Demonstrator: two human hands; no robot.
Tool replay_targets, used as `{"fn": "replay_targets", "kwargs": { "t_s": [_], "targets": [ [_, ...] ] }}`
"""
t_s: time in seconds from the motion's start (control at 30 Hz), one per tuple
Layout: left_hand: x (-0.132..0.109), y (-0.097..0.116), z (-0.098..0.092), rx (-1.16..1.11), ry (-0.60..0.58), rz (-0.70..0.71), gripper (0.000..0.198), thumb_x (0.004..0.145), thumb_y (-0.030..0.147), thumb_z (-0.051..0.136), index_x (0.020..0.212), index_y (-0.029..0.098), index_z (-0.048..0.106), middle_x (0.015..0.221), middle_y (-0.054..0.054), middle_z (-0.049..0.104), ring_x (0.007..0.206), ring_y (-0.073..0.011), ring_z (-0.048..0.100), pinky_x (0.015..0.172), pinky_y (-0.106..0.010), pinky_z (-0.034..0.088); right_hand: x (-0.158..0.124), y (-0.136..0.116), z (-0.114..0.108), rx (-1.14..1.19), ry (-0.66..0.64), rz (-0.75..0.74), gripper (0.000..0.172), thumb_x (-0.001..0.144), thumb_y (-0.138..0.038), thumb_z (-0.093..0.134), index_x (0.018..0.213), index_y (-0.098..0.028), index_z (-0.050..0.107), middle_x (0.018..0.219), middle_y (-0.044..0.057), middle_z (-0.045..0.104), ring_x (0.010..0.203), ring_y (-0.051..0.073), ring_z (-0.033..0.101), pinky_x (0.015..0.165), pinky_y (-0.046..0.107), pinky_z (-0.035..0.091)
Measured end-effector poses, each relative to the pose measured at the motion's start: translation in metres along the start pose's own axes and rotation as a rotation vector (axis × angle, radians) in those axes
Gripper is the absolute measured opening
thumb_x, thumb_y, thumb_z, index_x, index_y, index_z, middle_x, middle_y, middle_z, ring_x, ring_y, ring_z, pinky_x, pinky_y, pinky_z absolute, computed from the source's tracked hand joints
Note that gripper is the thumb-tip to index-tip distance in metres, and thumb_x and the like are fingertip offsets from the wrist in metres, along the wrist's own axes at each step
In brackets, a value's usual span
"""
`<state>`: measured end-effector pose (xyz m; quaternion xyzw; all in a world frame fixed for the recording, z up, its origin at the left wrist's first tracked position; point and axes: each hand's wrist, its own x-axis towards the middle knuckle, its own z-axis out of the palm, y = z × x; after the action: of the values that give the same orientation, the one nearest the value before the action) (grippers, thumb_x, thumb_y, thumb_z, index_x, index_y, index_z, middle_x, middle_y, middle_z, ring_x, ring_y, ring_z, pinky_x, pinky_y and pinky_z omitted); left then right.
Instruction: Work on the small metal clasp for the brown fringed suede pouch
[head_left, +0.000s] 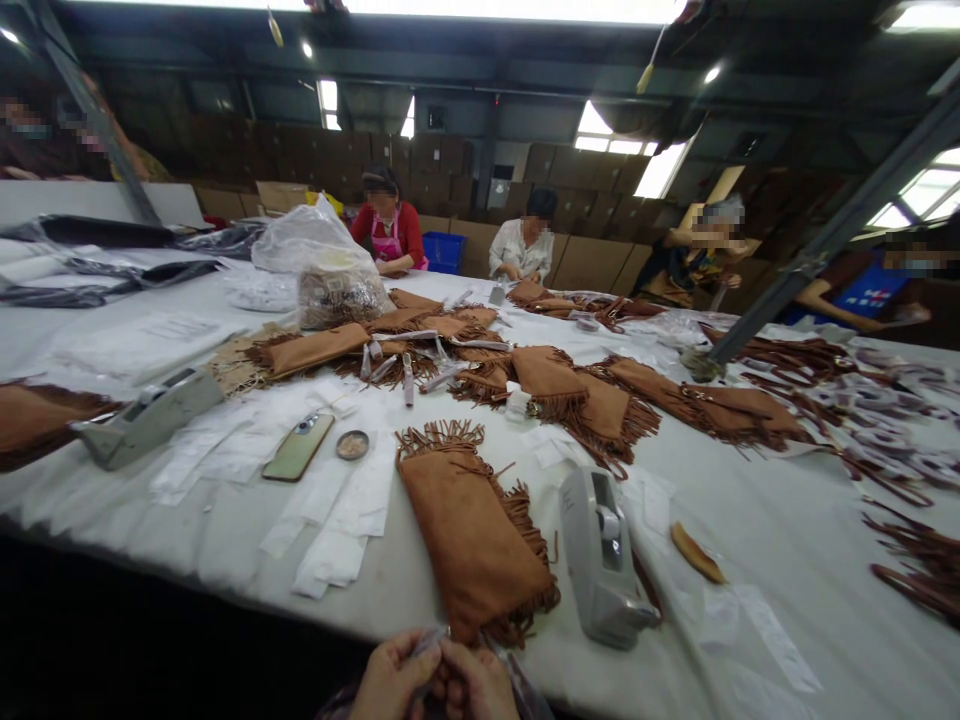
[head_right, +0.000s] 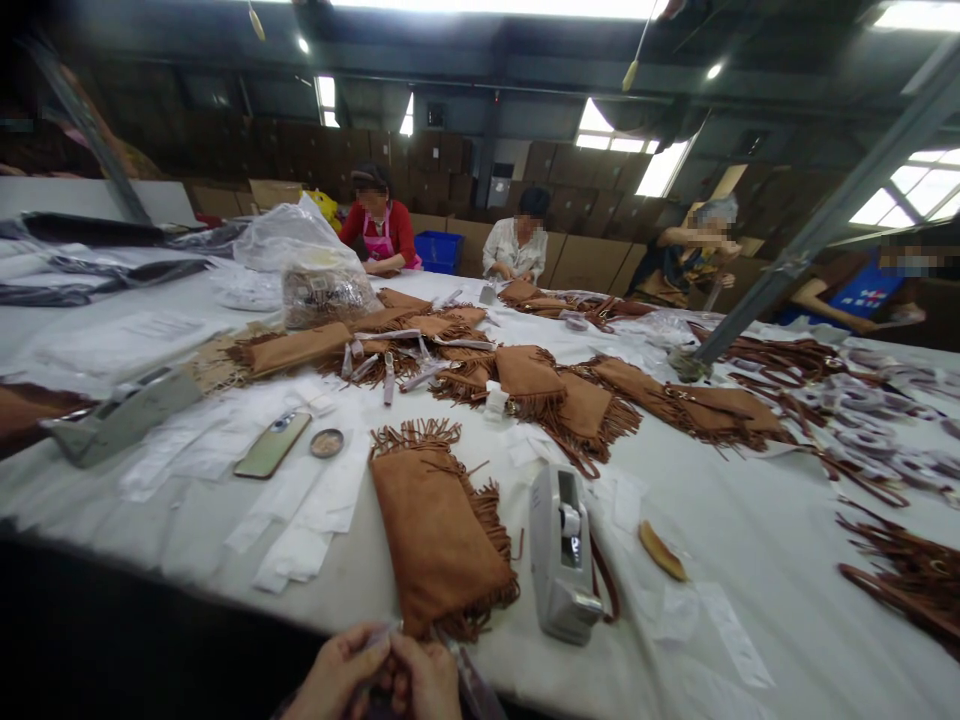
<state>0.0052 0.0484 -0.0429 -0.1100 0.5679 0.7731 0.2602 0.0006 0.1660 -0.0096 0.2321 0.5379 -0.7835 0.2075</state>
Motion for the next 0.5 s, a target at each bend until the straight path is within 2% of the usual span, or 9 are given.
{"fn": "replay_targets", "kwargs": {
  "t_s": [0.07, 0.13, 0.23, 0.3, 0.37, 0.43, 0.5],
  "targets": [
    [0.001, 0.002, 0.002, -0.100, 0.039, -0.012, 0.057, 0.055, 0.062, 0.073, 0.084, 0.013, 0.066, 0.054, 0.001, 0.059, 0.033, -0.0040, 0.034, 0.036, -0.019, 0.024, 0.002, 0.002, -0.001, 0.011, 0.005, 0.015, 0.051, 0.042, -0.059, 0.077, 0.036, -0.013, 0.056, 0.032, -0.001, 0.044, 0.030, 0.004, 0.030, 0.034, 0.019, 0.012],
    [0.002, 0.006, 0.004, -0.165, 0.074, -0.002, 0.051, 0.054, 0.058, 0.076, 0.077, 0.013, 0.070, 0.053, 0.001, 0.059, 0.039, -0.0059, 0.042, 0.041, -0.019, 0.031, 0.003, 0.003, -0.001, 0.036, -0.004, 0.031, 0.050, 0.043, -0.059, 0.076, 0.038, -0.013, 0.058, 0.033, -0.001, 0.046, 0.030, 0.003, 0.032, 0.034, 0.018, 0.014],
    [0.002, 0.007, 0.004, -0.101, 0.114, 0.102, 0.048, 0.058, 0.056, 0.074, 0.076, 0.012, 0.073, 0.054, -0.001, 0.062, 0.050, -0.0112, 0.051, 0.050, -0.021, 0.041, 0.005, 0.002, 0.000, 0.029, 0.000, 0.061, 0.049, 0.044, -0.057, 0.076, 0.040, -0.012, 0.058, 0.035, 0.001, 0.049, 0.030, 0.003, 0.033, 0.034, 0.018, 0.016],
    [0.000, 0.005, 0.001, 0.095, 0.168, 0.228, 0.047, 0.067, 0.056, 0.067, 0.083, 0.013, 0.074, 0.059, -0.003, 0.065, 0.054, -0.0137, 0.054, 0.053, -0.023, 0.046, 0.005, 0.000, 0.002, 0.039, 0.039, 0.081, 0.046, 0.041, -0.054, 0.076, 0.040, -0.012, 0.056, 0.033, -0.001, 0.046, 0.029, 0.003, 0.030, 0.034, 0.018, 0.015],
    [-0.004, -0.001, -0.003, 0.377, 0.228, 0.423, 0.039, 0.078, 0.050, 0.057, 0.093, 0.017, 0.074, 0.067, -0.005, 0.069, 0.060, -0.0159, 0.060, 0.058, -0.022, 0.050, 0.005, -0.002, 0.005, 0.081, 0.083, 0.097, 0.042, 0.038, -0.048, 0.077, 0.039, -0.014, 0.052, 0.032, -0.005, 0.040, 0.030, 0.002, 0.027, 0.033, 0.017, 0.014],
    [-0.008, -0.009, -0.009, 0.697, 0.262, 0.655, 0.032, 0.086, 0.036, 0.049, 0.106, 0.023, 0.070, 0.074, -0.006, 0.071, 0.066, -0.0158, 0.063, 0.062, -0.020, 0.052, 0.004, -0.004, 0.007, 0.112, 0.101, 0.113, 0.039, 0.036, -0.042, 0.077, 0.037, -0.016, 0.049, 0.031, -0.007, 0.035, 0.030, 0.001, 0.025, 0.032, 0.017, 0.014],
    [-0.013, -0.016, -0.016, 1.033, 0.278, 0.787, 0.037, 0.087, 0.019, 0.044, 0.118, 0.027, 0.062, 0.077, -0.005, 0.069, 0.064, -0.0134, 0.065, 0.059, -0.016, 0.051, 0.005, -0.003, 0.008, 0.124, 0.102, 0.139, 0.036, 0.036, -0.038, 0.076, 0.035, -0.016, 0.047, 0.031, -0.008, 0.033, 0.031, 0.002, 0.026, 0.031, 0.017, 0.016]
  ]
}}
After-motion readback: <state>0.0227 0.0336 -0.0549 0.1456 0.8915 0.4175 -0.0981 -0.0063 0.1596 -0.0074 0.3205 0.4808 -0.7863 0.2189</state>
